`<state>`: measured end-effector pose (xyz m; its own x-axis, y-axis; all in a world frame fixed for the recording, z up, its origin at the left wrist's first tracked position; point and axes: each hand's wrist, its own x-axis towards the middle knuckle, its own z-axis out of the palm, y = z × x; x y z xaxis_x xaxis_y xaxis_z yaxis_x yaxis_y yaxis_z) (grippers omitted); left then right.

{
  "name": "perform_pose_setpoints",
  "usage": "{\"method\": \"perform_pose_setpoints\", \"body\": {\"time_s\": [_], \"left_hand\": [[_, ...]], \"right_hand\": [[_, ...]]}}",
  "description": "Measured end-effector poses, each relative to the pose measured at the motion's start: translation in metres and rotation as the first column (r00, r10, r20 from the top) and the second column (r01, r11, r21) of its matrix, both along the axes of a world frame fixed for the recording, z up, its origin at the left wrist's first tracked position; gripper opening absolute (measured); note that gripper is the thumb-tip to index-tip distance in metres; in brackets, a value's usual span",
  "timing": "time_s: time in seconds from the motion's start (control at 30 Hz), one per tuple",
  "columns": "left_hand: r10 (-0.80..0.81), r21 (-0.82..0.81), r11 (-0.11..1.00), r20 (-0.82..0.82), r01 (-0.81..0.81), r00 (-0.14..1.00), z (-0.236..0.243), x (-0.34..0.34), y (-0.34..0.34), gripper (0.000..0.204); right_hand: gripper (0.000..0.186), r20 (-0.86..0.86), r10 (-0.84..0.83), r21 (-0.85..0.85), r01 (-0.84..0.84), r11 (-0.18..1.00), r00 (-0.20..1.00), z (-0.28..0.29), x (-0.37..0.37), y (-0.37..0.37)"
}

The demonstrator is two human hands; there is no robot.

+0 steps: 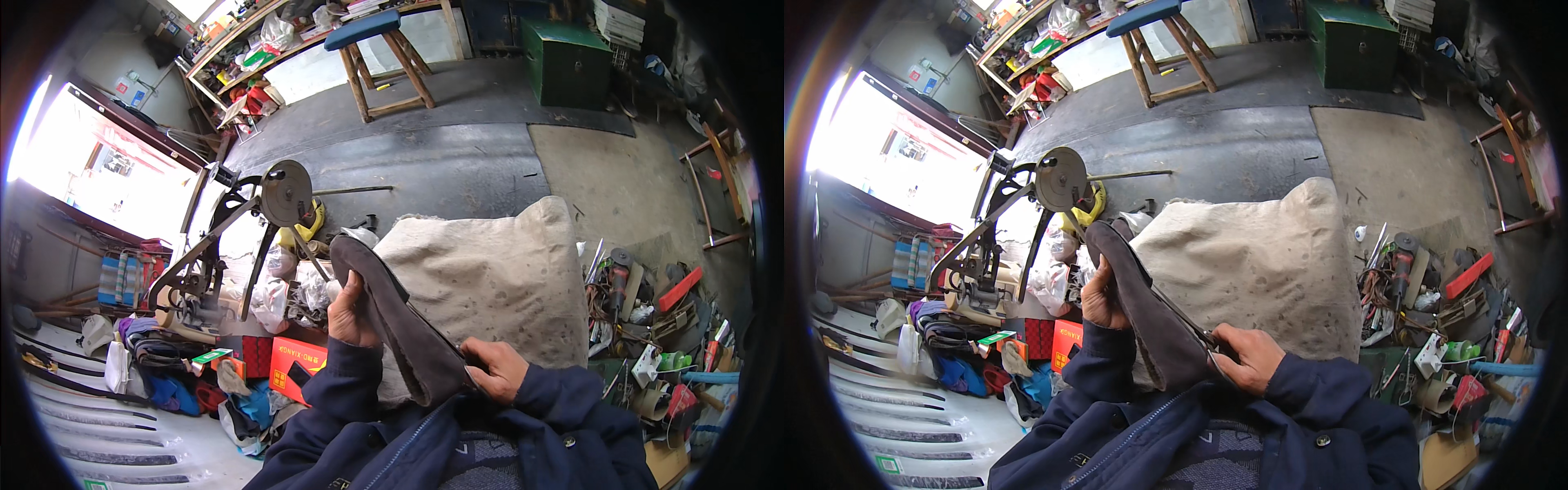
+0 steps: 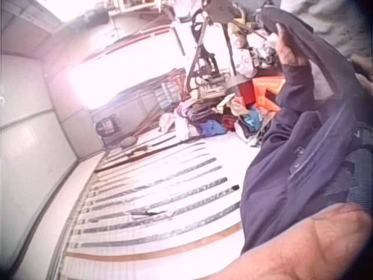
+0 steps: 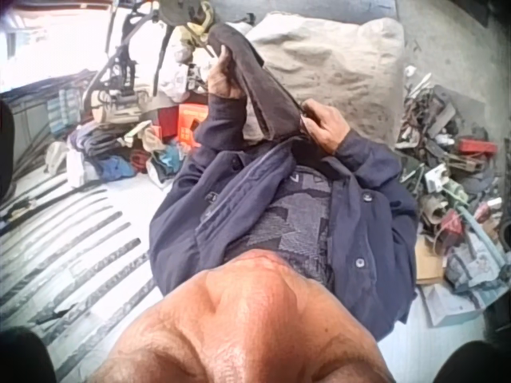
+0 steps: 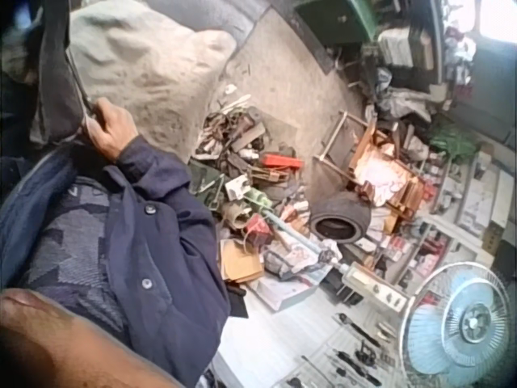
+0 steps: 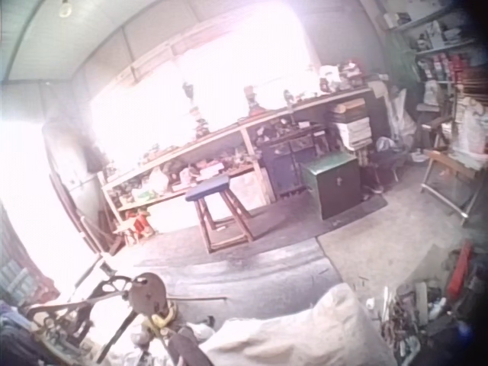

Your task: The person holds a dark slipper and uses shears to trim excess fabric along the upper edge. They repeatedly rotate the slipper, inspect the cut line, and make small adjustments while cutting.

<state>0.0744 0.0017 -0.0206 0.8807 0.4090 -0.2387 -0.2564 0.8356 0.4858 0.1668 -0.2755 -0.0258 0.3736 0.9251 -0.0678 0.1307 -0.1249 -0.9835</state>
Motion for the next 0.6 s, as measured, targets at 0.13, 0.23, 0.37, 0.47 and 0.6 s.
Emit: {"method": "perform_pose_setpoints", "body": {"time_s": [0.13, 0.23, 0.37, 0.47, 0.6], "left_hand": [[0.056, 0.013, 0.998, -0.034, -0.056, 0.998, -0.001, 0.003, -0.008, 0.032], [0.058, 0.008, 0.998, -0.04, -0.057, 0.998, -0.001, 0.004, -0.007, 0.031], [0.041, 0.061, 0.997, -0.056, -0.038, 0.998, -0.003, 0.004, -0.006, 0.031], [0.05, 0.066, 0.997, -0.068, -0.046, 0.996, -0.006, 0.005, -0.009, 0.031], [0.054, 0.046, 0.998, -0.097, -0.049, 0.994, -0.007, 0.008, -0.012, 0.031]], "right_hand": [[0.031, 0.05, -0.048, 0.047, 0.046, 0.998, 0.998, -0.003, -0.002, 0.003], [0.031, 0.053, -0.063, 0.028, 0.061, 0.998, 0.997, -0.005, -0.003, 0.002], [0.034, 0.01, -0.089, 0.013, 0.089, 0.996, 0.996, -0.008, -0.004, 0.003], [0.034, 0.015, -0.101, 0.009, 0.101, 0.995, 0.995, -0.009, -0.005, 0.004], [0.033, 0.033, -0.108, -0.011, 0.108, 0.994, 0.994, -0.009, -0.005, 0.005]]}}
